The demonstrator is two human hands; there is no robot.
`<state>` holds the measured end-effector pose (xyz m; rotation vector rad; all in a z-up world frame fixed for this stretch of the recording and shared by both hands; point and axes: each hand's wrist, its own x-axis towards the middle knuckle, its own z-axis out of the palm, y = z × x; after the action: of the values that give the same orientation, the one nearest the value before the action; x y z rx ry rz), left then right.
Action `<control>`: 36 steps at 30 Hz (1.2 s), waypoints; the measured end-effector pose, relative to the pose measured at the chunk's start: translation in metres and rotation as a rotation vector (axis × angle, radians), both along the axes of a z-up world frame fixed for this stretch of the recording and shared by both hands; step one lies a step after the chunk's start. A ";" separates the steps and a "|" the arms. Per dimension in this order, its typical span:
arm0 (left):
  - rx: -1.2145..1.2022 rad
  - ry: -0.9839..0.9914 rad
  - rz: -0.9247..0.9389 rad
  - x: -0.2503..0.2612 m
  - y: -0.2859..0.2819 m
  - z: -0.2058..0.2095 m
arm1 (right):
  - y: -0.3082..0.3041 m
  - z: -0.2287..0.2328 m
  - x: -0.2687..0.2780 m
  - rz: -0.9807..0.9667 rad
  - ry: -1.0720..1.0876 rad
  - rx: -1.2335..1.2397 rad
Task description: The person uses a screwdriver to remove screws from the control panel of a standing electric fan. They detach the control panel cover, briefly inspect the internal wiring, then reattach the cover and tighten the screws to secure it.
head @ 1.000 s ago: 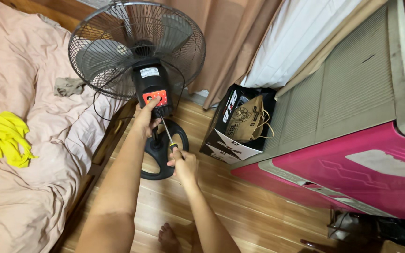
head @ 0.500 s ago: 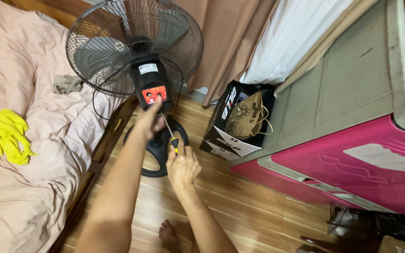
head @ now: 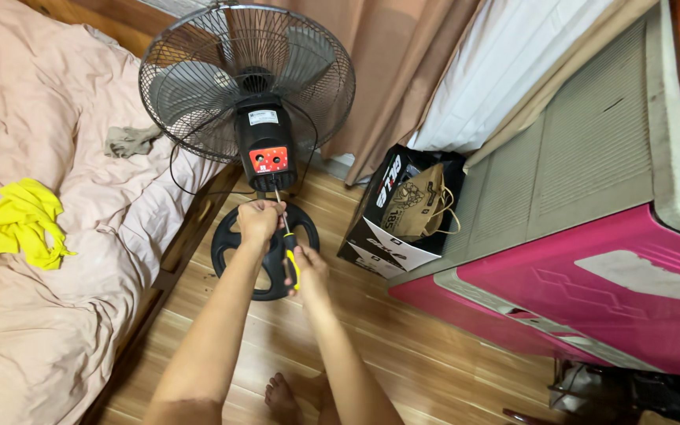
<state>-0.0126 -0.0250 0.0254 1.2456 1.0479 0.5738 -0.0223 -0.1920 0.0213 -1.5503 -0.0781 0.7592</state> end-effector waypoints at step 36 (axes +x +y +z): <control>-0.179 0.002 -0.127 -0.003 0.003 -0.019 | 0.006 0.026 -0.032 -0.090 -0.386 -0.385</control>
<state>-0.0154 -0.0219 0.0066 1.1457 0.9915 0.3726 -0.0542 -0.1856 0.0478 -2.0401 -0.1527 0.4081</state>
